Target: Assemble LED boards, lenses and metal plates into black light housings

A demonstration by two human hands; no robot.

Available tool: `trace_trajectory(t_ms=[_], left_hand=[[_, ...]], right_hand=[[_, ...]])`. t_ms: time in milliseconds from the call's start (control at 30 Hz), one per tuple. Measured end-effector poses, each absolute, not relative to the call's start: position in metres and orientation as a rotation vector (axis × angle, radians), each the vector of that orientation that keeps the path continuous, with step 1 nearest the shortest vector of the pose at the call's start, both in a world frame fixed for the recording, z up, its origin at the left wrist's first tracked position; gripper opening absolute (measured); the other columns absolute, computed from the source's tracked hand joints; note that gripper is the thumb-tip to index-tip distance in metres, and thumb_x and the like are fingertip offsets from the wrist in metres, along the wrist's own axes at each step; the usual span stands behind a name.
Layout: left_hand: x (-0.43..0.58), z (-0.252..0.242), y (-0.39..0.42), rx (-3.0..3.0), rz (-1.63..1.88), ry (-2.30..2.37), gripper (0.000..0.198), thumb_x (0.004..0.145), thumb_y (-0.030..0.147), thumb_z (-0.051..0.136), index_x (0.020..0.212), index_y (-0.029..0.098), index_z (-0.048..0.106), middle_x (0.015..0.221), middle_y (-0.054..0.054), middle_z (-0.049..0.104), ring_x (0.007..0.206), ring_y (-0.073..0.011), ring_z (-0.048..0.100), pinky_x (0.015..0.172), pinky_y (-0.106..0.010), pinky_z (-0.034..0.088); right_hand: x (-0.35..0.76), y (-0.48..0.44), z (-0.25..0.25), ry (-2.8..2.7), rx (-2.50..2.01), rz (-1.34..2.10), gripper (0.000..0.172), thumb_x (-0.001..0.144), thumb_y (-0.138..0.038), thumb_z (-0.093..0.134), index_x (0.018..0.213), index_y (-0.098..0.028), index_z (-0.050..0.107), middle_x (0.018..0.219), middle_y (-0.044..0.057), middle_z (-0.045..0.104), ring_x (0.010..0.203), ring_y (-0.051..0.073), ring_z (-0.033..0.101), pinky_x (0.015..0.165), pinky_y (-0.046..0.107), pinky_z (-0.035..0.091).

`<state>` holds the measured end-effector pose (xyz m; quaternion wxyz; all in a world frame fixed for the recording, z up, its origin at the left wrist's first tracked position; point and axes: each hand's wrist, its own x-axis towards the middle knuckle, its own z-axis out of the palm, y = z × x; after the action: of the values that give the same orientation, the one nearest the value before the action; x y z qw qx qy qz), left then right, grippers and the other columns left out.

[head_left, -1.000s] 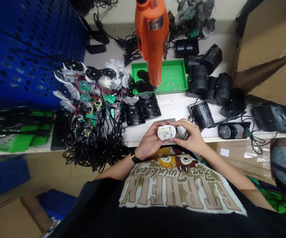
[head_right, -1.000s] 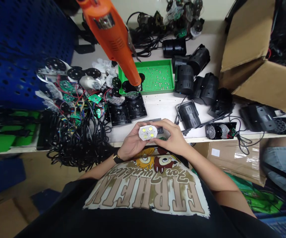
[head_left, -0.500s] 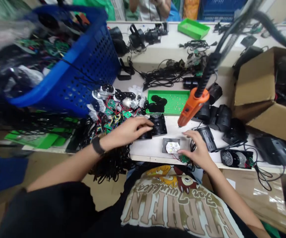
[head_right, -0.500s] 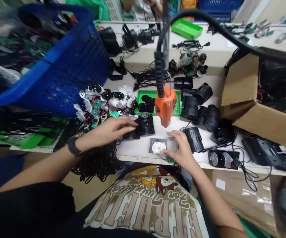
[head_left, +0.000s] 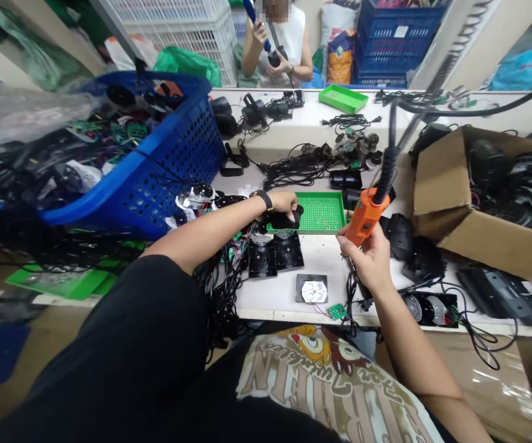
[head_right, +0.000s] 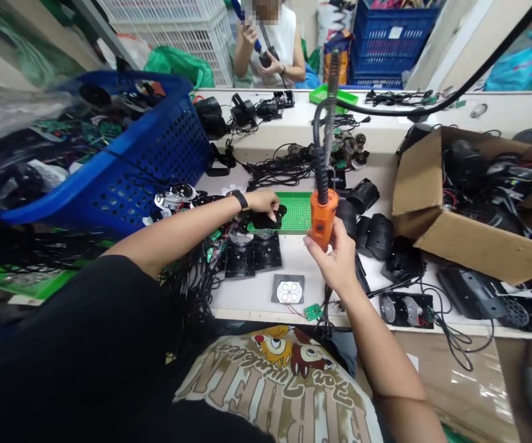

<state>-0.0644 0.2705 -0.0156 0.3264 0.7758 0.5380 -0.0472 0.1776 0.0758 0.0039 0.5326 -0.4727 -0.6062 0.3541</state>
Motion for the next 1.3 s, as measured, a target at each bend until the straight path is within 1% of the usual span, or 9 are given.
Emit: trace_trajectory(t_ms=[100, 233, 367, 500, 633, 767, 867, 1000, 1300], left_hand=[[-0.069, -0.002, 0.261, 2.004, -0.036, 1.393, 0.032, 0.054, 0.022, 0.093, 0.061, 0.015, 0.063, 0.056, 0.002, 0.057, 0.069, -0.0156, 0.05, 0.071, -0.029, 0.033], [-0.07, 0.028, 0.207, 1.859, 0.334, 1.148, 0.039, 0.065, 0.029, 0.09, 0.092, 0.014, 0.066, 0.079, -0.001, 0.068, 0.073, -0.0149, 0.059, 0.072, -0.028, 0.042], [-0.07, 0.044, 0.124, 1.769, 0.725, 0.931, 0.034, 0.078, 0.032, 0.084, 0.104, 0.019, 0.065, 0.078, 0.0, 0.065, 0.071, -0.0161, 0.061, 0.068, -0.029, 0.048], [-0.074, 0.042, 0.067, 2.16, 0.778, 1.039, 0.041, 0.086, 0.033, 0.077, 0.124, 0.023, 0.066, 0.112, -0.01, 0.068, 0.101, -0.0261, 0.064, 0.088, -0.041, 0.053], [-0.081, 0.04, 0.054, 2.384, 0.71, 1.059, 0.033, 0.093, 0.033, 0.069, 0.123, 0.019, 0.068, 0.112, -0.013, 0.069, 0.105, -0.0293, 0.064, 0.093, -0.044, 0.053], [-0.093, 0.041, 0.059, 2.384, 0.576, 1.179, 0.041, 0.087, 0.038, 0.076, 0.121, 0.018, 0.068, 0.111, -0.013, 0.07, 0.104, -0.0314, 0.065, 0.089, -0.044, 0.053], [-0.1, 0.044, 0.054, 2.343, 0.464, 1.14, 0.036, 0.086, 0.036, 0.076, 0.118, 0.021, 0.069, 0.111, -0.01, 0.071, 0.102, -0.0291, 0.067, 0.089, -0.041, 0.052], [-0.109, 0.048, 0.033, 2.297, 0.388, 1.151, 0.036, 0.087, 0.036, 0.075, 0.119, 0.021, 0.067, 0.114, -0.008, 0.071, 0.106, -0.0292, 0.067, 0.092, -0.041, 0.052], [-0.126, 0.023, -0.011, 1.874, 0.538, 1.388, 0.037, 0.083, 0.029, 0.077, 0.118, 0.027, 0.067, 0.119, -0.004, 0.07, 0.107, -0.0241, 0.069, 0.092, -0.039, 0.057]], right_hand=[[0.175, 0.082, 0.003, -1.436, -1.157, 0.793, 0.027, 0.084, -0.034, 0.072, 0.108, -0.024, 0.063, 0.088, 0.001, 0.072, 0.069, 0.016, 0.064, 0.071, 0.035, 0.056], [0.159, 0.095, 0.002, -1.39, -1.196, 0.771, 0.038, 0.08, -0.038, 0.078, 0.111, -0.022, 0.064, 0.094, 0.005, 0.076, 0.072, 0.017, 0.068, 0.069, 0.033, 0.058], [0.139, 0.089, 0.004, -1.432, -1.238, 0.989, 0.033, 0.069, -0.04, 0.086, 0.086, -0.02, 0.066, 0.075, 0.003, 0.073, 0.059, 0.017, 0.064, 0.056, 0.031, 0.055], [0.124, 0.067, 0.006, -1.429, -1.202, 1.12, 0.026, 0.07, -0.035, 0.083, 0.08, -0.022, 0.064, 0.061, -0.003, 0.063, 0.053, 0.015, 0.059, 0.052, 0.03, 0.054], [0.12, 0.055, 0.008, -1.431, -1.144, 1.217, 0.034, 0.07, -0.032, 0.085, 0.096, -0.023, 0.066, 0.065, -0.003, 0.066, 0.057, 0.016, 0.063, 0.056, 0.032, 0.058], [0.122, 0.083, 0.009, -1.314, -1.107, 1.063, 0.034, 0.074, -0.041, 0.084, 0.094, -0.024, 0.063, 0.065, -0.003, 0.066, 0.052, 0.014, 0.061, 0.051, 0.029, 0.054], [0.116, 0.131, 0.005, -1.139, -1.044, 0.869, 0.039, 0.078, -0.053, 0.079, 0.094, -0.025, 0.057, 0.057, -0.007, 0.055, 0.044, 0.012, 0.053, 0.045, 0.028, 0.047], [0.099, 0.198, -0.009, -1.07, -1.04, 0.736, 0.043, 0.082, -0.066, 0.066, 0.092, -0.025, 0.053, 0.059, -0.007, 0.047, 0.05, 0.015, 0.058, 0.053, 0.031, 0.052], [0.056, 0.262, -0.026, -1.124, -0.993, 0.802, 0.052, 0.079, -0.071, 0.065, 0.097, -0.023, 0.055, 0.064, -0.006, 0.052, 0.054, 0.014, 0.061, 0.058, 0.031, 0.057]])
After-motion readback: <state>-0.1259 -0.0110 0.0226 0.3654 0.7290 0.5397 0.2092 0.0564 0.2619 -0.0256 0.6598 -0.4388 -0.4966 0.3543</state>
